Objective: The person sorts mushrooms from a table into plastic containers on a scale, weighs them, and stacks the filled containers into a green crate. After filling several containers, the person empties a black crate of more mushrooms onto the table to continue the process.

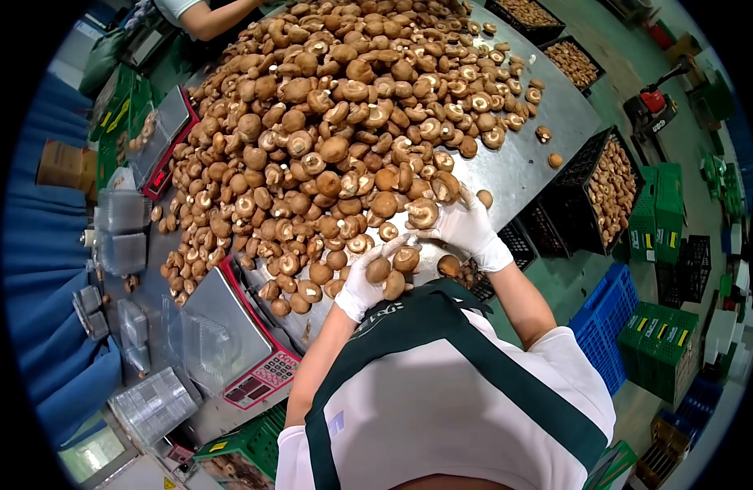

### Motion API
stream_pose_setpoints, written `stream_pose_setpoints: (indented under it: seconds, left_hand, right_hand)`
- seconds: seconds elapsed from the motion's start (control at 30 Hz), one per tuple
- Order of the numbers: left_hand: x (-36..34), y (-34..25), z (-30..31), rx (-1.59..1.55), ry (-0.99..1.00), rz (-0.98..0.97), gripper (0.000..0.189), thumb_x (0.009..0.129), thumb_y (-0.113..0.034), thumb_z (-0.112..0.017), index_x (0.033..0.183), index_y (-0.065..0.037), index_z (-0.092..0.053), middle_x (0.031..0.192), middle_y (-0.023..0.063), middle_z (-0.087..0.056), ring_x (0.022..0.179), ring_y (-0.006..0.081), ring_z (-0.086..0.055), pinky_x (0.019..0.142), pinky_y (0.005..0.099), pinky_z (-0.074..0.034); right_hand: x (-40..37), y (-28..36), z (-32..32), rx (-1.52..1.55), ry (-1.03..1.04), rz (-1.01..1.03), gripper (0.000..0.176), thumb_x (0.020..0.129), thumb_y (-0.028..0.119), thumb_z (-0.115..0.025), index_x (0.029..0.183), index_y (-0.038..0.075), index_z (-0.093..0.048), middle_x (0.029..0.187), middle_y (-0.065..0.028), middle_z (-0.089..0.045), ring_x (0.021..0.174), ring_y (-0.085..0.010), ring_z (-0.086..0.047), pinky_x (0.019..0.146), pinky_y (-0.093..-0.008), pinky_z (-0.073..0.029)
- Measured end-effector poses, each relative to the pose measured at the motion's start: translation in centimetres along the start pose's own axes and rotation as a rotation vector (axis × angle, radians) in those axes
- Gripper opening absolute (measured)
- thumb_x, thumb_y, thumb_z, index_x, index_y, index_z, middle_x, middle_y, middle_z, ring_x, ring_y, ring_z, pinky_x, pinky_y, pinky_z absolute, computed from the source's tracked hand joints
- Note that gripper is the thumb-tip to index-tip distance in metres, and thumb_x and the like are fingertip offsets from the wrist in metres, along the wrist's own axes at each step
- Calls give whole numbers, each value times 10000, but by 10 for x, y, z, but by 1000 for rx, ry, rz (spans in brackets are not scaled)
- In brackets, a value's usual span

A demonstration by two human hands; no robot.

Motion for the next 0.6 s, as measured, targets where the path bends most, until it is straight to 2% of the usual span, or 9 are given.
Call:
stream_pose_setpoints:
  seconds: [0.03,0.1,0.13,0.17,0.23,0.37,0.43,0.53,0.6]
  left_hand:
    - [0,1,3,-1,-6,-4,674,752,-54,-680,1340,8,-356,1355,94,-411,1183,157,-450,988,286,-380]
    - [1,5,-1,12,98,38,597,895,-408,-343,1399,-92,-289,1396,112,-354,1205,282,-445,902,501,-437]
    - [0,10,-1,-370,46,184,592,897,-405,-340,1402,-102,-287,1400,109,-351,1202,286,-448,896,510,-435]
    - [0,7,-2,-371,43,181,592,897,-405,-340,1402,-102,-287,1400,109,-351,1202,286,-448,896,510,-435]
    - [-3,6,-9,-676,90,268,545,903,-327,-406,1385,-88,-321,1375,78,-382,1181,244,-459,877,473,-466]
    - [-3,13,-6,-682,52,294,538,902,-349,-402,1385,-124,-327,1382,72,-378,1175,250,-468,849,502,-472]
    - [-1,19,2,-551,-36,291,590,873,-429,-408,1376,-128,-344,1372,113,-396,1174,323,-474,852,552,-445]
    - [-2,17,-2,-604,-4,313,584,877,-446,-418,1356,-116,-366,1344,144,-421,1149,364,-489,831,565,-459]
    - [-3,21,2,-657,1,344,539,889,-401,-428,1342,-113,-375,1327,128,-436,1151,345,-492,824,565,-469]
  right_hand:
    - [1,-5,-6,136,28,-36,638,908,530,-324,1386,111,-285,1393,-199,-330,1263,-462,-306,978,-682,-236]
    - [2,-9,-9,186,-12,-88,669,894,564,-312,1388,113,-284,1396,-205,-325,1262,-474,-297,967,-682,-244]
    - [2,-10,-5,218,-49,-92,678,888,573,-315,1386,113,-290,1395,-209,-325,1255,-480,-302,963,-678,-251]
    - [2,-12,-2,250,-86,-94,687,882,582,-319,1384,113,-295,1394,-214,-324,1249,-486,-307,960,-674,-259]
    - [2,-15,-4,255,-25,-109,695,874,590,-324,1380,112,-307,1390,-224,-327,1238,-486,-324,956,-671,-263]
    - [1,-18,-5,250,3,-94,696,868,589,-333,1374,112,-319,1380,-236,-334,1228,-495,-335,961,-674,-250]
    - [0,-20,-5,238,-4,-95,697,864,590,-339,1372,113,-325,1376,-241,-337,1224,-502,-336,963,-675,-246]
    - [3,-26,6,68,0,-81,668,864,550,-366,1355,97,-355,1360,-206,-376,1238,-451,-345,1010,-632,-224]
    - [4,-27,-1,254,400,4,624,872,427,-461,1352,49,-334,1392,-195,-327,1287,-368,-301,1067,-558,-195]
Point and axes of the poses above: each hand's wrist, its own x-axis towards the middle knuckle, its own z-axis out of the back of the hand, y = z × x, the point moved 6 cm from there along x, towards the middle knuckle
